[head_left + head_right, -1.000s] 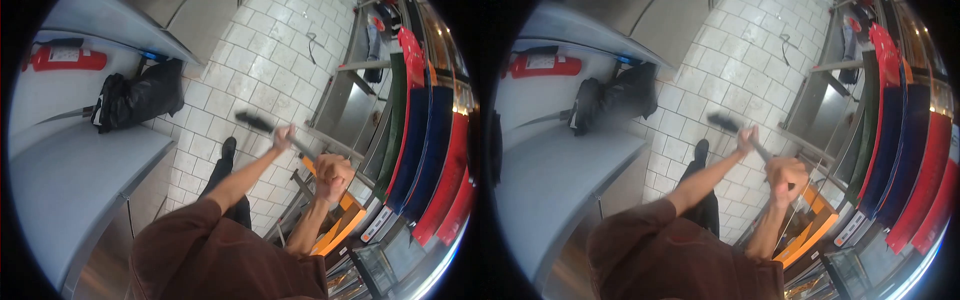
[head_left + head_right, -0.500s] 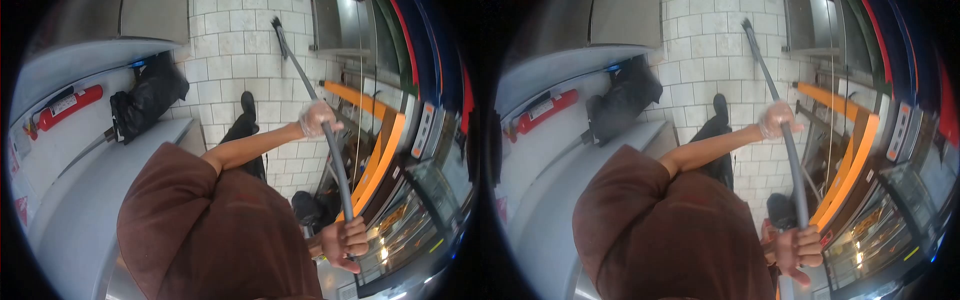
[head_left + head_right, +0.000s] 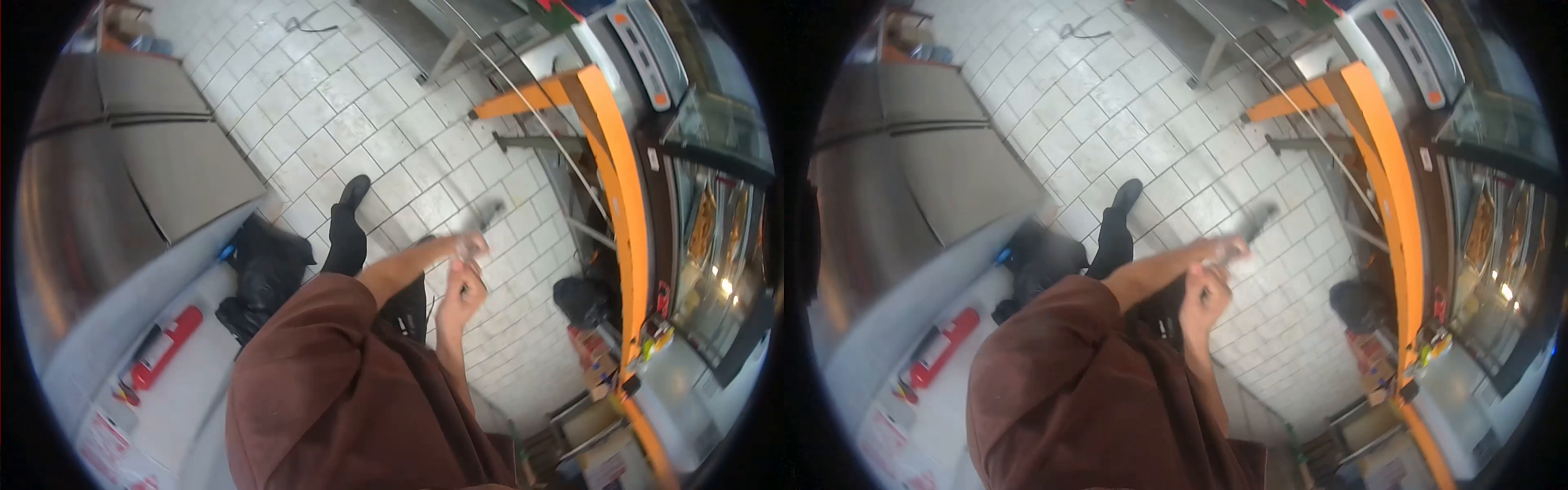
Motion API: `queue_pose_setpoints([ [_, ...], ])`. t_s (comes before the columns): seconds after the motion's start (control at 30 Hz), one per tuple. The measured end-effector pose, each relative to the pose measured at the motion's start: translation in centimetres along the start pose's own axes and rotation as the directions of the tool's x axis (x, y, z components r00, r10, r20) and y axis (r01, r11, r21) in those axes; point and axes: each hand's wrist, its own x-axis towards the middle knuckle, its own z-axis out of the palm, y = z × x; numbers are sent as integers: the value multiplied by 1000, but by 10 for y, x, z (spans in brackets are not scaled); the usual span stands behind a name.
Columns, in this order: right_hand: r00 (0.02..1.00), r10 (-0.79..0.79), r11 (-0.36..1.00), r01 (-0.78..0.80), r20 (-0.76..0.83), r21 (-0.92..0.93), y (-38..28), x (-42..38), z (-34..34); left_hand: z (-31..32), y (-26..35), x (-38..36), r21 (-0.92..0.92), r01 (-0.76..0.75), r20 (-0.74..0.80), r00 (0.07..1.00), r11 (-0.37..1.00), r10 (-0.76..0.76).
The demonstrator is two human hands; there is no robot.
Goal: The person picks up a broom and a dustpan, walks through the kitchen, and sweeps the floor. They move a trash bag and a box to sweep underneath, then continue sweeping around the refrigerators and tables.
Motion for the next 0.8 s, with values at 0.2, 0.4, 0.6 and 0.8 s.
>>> queue_pose_setpoints([
  [0.2, 980, -193, 882, 154, 42, 445, -74, 1, 87, -192, 88, -100, 292, -177, -172, 957, 940, 233],
  [0.4, 994, 97, 630, -26, -45, 776, -7, -11, 40, -255, 159, -128, 974, -42, -8, 976, 224, 215],
  [0.6, 844, 210, 869, -392, 494, 301, 2, -109, -162, -90, 165, -130, 850, -249, 378, 902, 465, -210],
  [0.8, 67, 718, 305, -925, 693, -227, -13, -177, -202, 73, 140, -78, 887, -172, 461, 294, 428, -837],
])
